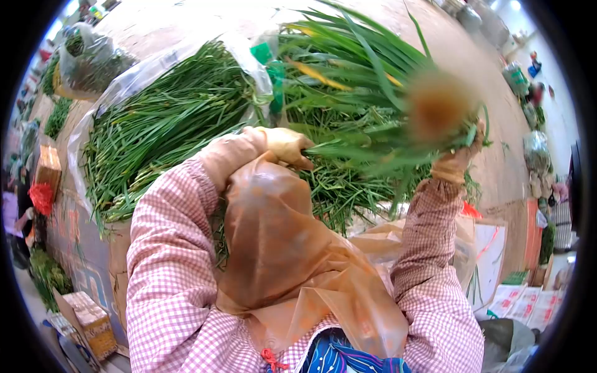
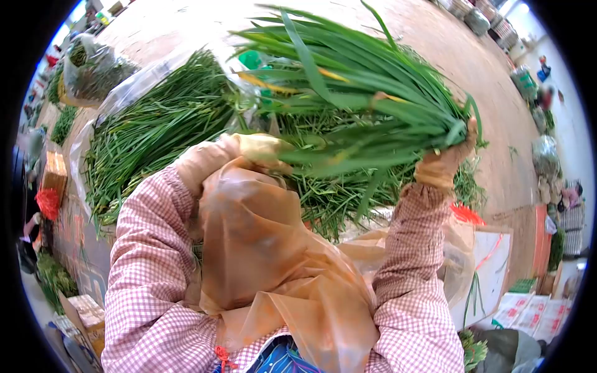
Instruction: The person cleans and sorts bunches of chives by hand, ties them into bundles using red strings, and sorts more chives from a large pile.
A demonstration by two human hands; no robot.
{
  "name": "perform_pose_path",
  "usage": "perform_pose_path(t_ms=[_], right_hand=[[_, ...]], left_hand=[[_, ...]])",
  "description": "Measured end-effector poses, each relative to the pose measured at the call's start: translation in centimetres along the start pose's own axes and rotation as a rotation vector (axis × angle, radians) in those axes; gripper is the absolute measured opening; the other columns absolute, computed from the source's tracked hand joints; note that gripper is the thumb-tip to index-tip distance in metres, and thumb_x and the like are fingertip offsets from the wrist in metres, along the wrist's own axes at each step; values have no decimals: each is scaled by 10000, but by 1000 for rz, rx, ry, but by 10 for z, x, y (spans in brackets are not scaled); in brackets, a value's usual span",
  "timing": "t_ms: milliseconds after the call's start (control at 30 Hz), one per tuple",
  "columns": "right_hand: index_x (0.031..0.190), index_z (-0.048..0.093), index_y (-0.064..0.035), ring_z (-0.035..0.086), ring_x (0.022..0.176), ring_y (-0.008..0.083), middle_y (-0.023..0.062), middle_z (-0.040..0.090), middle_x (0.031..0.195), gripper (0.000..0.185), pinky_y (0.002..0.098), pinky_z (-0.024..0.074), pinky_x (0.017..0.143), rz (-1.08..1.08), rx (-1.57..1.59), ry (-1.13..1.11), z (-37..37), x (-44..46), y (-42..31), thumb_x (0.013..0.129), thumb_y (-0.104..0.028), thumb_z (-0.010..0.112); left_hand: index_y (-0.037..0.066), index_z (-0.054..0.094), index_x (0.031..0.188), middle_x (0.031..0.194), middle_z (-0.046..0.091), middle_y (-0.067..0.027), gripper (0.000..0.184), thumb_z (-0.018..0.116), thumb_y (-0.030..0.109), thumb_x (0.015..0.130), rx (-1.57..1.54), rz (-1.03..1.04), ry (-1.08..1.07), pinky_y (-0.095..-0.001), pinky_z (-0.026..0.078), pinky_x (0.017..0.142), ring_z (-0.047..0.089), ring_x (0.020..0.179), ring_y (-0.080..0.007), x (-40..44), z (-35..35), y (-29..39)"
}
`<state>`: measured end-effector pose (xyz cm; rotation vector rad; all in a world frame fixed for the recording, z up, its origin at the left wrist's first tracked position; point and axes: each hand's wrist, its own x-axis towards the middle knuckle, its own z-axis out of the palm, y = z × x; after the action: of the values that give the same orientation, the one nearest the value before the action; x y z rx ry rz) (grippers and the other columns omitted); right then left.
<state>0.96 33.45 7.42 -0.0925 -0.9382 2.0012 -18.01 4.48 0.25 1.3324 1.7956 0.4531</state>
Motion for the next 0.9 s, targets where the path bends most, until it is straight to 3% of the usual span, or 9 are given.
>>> perform_pose_path(t_ms=[33, 133, 333, 433, 467, 600, 667, 800, 900], right_hand=[[1126, 597, -13, 601, 990, 285, 148, 641, 1095, 425, 424, 484, 901, -16, -40, 47, -4, 3, -1, 913, -361, 479], [1114, 609, -1, 614, 957, 268, 145, 651, 1065, 411, 404, 495, 882, -28, 18, 89, -24, 14, 5, 891, -325, 489], [1064, 620, -1, 618, 940, 271, 135, 656, 1046, 384, 416, 501, 868, -69, -164, 369, -100, 24, -29, 832, -291, 526], [976, 631, -8, 624, 913, 268, 127, 665, 963, 340, 427, 507, 854, -81, -200, 294, -130, 14, -56, 840, -308, 545], [976, 631, -8, 624, 913, 268, 127, 665, 963, 340, 427, 507, 854, -92, -180, 294, -131, 11, -57, 840, -308, 545], [984, 586, -68, 640, 841, 249, 130, 657, 908, 254, 399, 538, 759, 205, -181, 146, -82, -13, -34, 827, -260, 640], [996, 554, -94, 640, 849, 252, 125, 653, 912, 259, 427, 552, 762, 346, 48, -35, -44, -28, -9, 794, -199, 677], [1029, 518, -82, 532, 1156, 379, 238, 498, 1298, 334, 491, 518, 905, 432, 273, -204, 39, -54, 14, 770, -229, 668], [1070, 535, -67, 506, 1188, 377, 233, 475, 1321, 354, 486, 477, 966, 511, 330, -266, 42, -50, 29, 780, -219, 671]], left_hand=[[110, 622, 1142, 805, 659, -90, 374, 627, 309, 825, -141, -216, -90, -354, 483, 670, 622, 739, -207, -7, -1, 9], [104, 634, 1020, 825, 629, -20, 243, 599, 305, 890, -152, -107, -76, -281, 439, 597, 530, 704, -107, -5, 2, -22], [83, 653, 995, 865, 656, -101, 229, 553, 231, 851, 68, -261, 135, -348, 465, 779, 615, 844, -227, -63, -39, 15], [81, 648, 910, 575, 502, 4, 236, 517, 276, 919, -220, -347, 260, -257, 356, 447, 460, 485, -95, -83, -65, -2], [80, 636, 907, 522, 391, 62, 272, 522, 324, 942, -323, -311, 447, -212, 226, 387, 319, 416, -40, -81, -65, -2], [65, 626, 966, 564, 434, 50, 437, 585, 492, 885, -586, 82, 462, -191, 255, 410, 356, 452, -39, -84, -84, 13], [65, 624, 959, 546, 417, 50, 457, 608, 512, 862, -530, 49, 467, -193, 253, 411, 352, 453, -43, -73, -80, 49], [64, 615, 950, 561, 419, 42, 335, 541, 390, 938, -440, -29, 215, -201, 265, 430, 373, 484, -45, -61, -66, 106], [64, 597, 924, 580, 443, 45, 304, 533, 360, 948, -343, -55, 148, -203, 289, 456, 387, 496, -43, -54, -54, 142]])
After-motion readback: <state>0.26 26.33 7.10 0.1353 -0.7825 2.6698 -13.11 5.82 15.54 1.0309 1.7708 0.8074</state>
